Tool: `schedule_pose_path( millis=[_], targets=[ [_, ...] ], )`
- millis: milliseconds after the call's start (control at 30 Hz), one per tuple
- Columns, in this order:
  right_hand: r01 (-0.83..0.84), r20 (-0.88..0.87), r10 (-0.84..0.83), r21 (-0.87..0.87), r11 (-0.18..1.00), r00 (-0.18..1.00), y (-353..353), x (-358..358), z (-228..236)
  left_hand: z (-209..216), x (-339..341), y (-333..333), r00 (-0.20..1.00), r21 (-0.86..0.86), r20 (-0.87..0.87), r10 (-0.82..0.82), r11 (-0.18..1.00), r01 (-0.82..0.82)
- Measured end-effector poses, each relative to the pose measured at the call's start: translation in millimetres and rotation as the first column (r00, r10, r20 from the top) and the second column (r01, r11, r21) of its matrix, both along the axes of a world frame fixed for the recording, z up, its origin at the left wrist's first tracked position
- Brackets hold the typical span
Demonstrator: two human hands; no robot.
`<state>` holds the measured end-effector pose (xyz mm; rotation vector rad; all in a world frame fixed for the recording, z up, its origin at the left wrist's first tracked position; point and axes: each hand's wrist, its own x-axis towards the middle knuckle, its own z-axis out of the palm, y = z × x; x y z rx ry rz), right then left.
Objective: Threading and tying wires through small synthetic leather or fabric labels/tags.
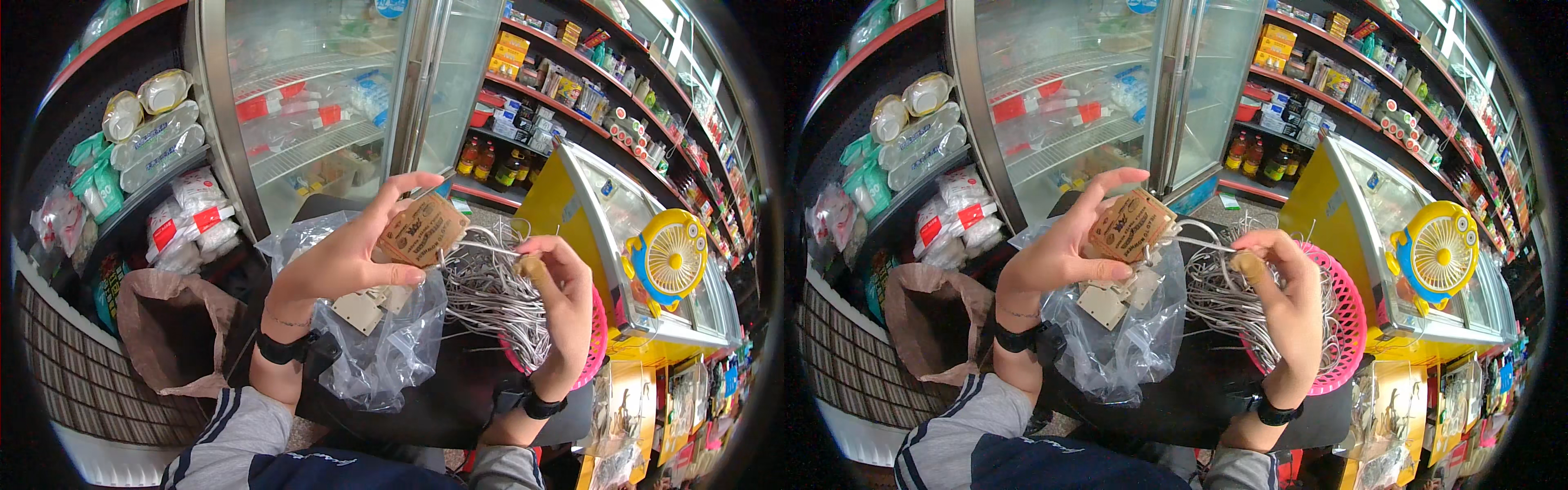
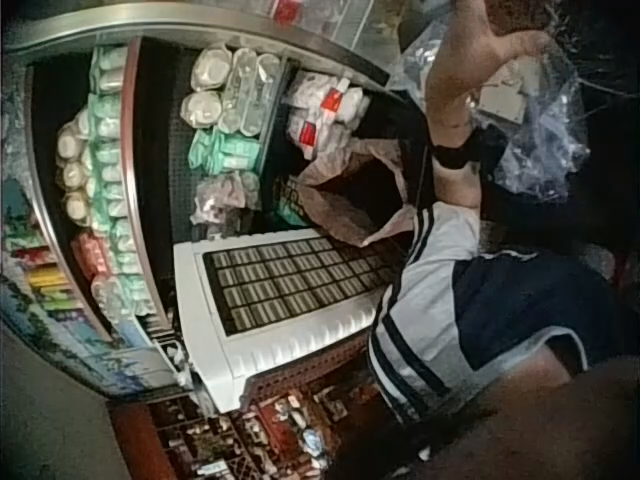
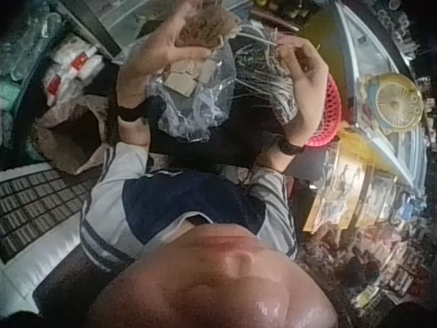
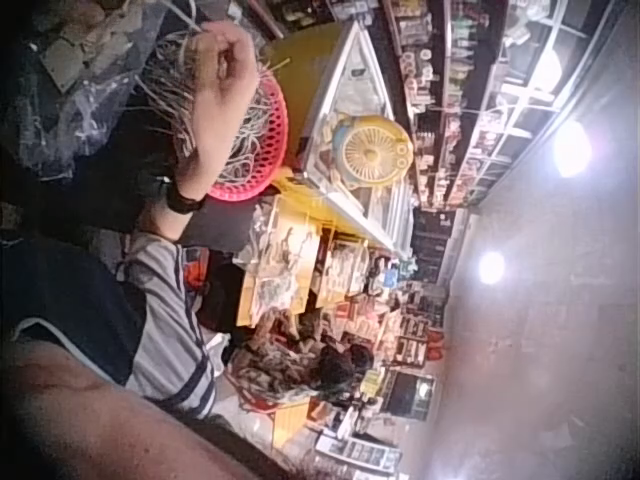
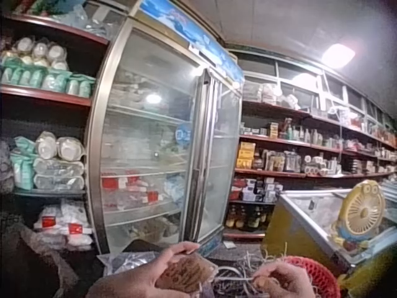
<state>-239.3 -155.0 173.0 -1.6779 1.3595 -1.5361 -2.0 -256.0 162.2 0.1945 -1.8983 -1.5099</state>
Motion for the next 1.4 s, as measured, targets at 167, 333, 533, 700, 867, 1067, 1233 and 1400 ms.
schedule_pose_path(
  millis=[167, 333, 533, 700, 867, 1067, 1233, 1400],
  targets=[
    [-0.066, 0.236, 0.101, -0.152, 0.986, 0.966, 10, -27, 0, -3, -2, -5, 0.995, 0.040, -0.021, 0.097, 0.995, -0.096],
    [-0.315, 0.377, 0.475, -0.412, 0.855, 0.795, 26, -49, -2, -1, -4, -4, 0.969, 0.035, -0.012, 0.249, 0.968, -0.248],
    [-0.208, 0.292, 0.421, -0.552, 0.807, 0.859, 25, -55, -8, -8, -8, -7, 0.868, -0.282, -0.046, 0.495, 0.827, -0.487],
    [-0.016, 0.236, 0.160, -0.516, 0.856, 0.959, 11, -47, -9, -3, -12, -1, 0.911, -0.135, -0.055, 0.409, 0.901, -0.413],
    [0.204, 0.017, -0.218, -0.430, 0.879, 0.976, 1, 12, 4, -2, -16, 9, 0.924, -0.084, -0.088, 0.371, 0.922, -0.378],
    [0.229, -0.124, -0.293, -0.372, 0.900, 0.948, -13, 37, -10, -7, -30, 22, 0.932, -0.402, -0.099, 0.350, 0.842, -0.359],
    [0.257, -0.159, -0.367, -0.471, 0.844, 0.916, -19, 43, -11, -8, -33, 25, 0.935, -0.394, -0.042, 0.353, 0.854, -0.340],
    [0.256, -0.274, -0.427, -0.492, 0.832, 0.862, -17, 46, -7, -5, -31, 30, 0.925, -0.405, 0.011, 0.379, 0.848, -0.343]
  ],
)
